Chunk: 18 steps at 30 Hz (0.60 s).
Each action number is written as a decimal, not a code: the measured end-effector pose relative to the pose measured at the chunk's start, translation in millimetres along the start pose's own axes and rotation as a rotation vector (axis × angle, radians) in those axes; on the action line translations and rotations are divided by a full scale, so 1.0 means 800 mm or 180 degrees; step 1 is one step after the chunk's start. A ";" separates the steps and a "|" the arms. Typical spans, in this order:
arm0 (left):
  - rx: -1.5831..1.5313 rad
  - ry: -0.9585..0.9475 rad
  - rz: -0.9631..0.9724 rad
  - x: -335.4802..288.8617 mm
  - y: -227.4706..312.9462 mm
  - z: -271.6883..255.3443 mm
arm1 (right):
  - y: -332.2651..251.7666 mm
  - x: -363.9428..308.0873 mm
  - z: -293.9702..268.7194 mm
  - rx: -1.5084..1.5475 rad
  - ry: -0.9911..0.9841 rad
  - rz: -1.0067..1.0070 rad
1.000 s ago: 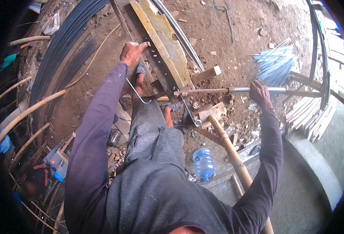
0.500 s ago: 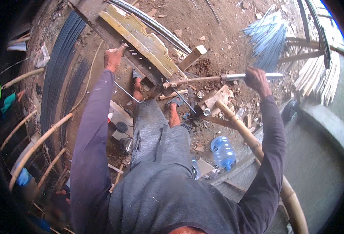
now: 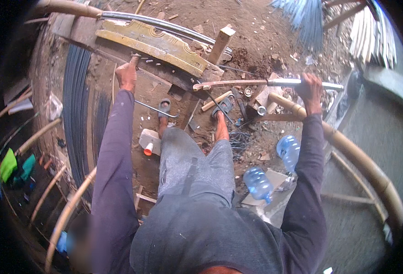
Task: The person repeatedly bends metal rods into U-shaped forms using a manual bending jig. They position each rod, apply force to bend it, and then remove the finished piece before repeating the process.
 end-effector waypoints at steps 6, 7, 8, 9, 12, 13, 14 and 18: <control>-0.1124 -0.0028 -0.0398 -0.011 -0.001 -0.001 | -0.074 -0.194 -0.021 -0.0101 -0.0240 0.1347; -0.1035 -0.0051 -0.0356 -0.012 0.006 -0.004 | -0.090 -0.222 -0.018 -0.0152 -0.0519 0.1733; -0.0893 -0.0031 -0.0322 -0.016 0.011 -0.009 | -0.114 -0.249 -0.023 -0.0156 -0.0568 0.1953; -0.0773 -0.0008 -0.0494 -0.019 0.011 -0.012 | -0.138 -0.275 -0.024 -0.0119 -0.0697 0.2210; -0.0976 -0.0213 -0.0487 -0.022 0.018 -0.015 | -0.214 -0.328 -0.037 0.0002 -0.0533 0.2718; -0.0979 -0.0190 -0.0554 -0.022 0.017 -0.016 | -0.243 -0.344 -0.042 -0.0012 -0.0462 0.2817; -0.1022 -0.0151 -0.0582 -0.023 0.015 -0.018 | -0.272 -0.361 -0.046 -0.0004 -0.0456 0.2957; -0.1105 -0.0276 -0.0651 -0.023 0.006 -0.007 | -0.376 -0.408 -0.045 -0.0022 -0.0910 0.3590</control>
Point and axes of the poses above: each hand's wrist, its own x-axis towards the middle knuckle, its own z-axis out of the palm, y = z × x, the point moved 8 cm from there along x, towards the middle knuckle, and after that the axes turned 7 degrees about -y, right-handed, at the moved point
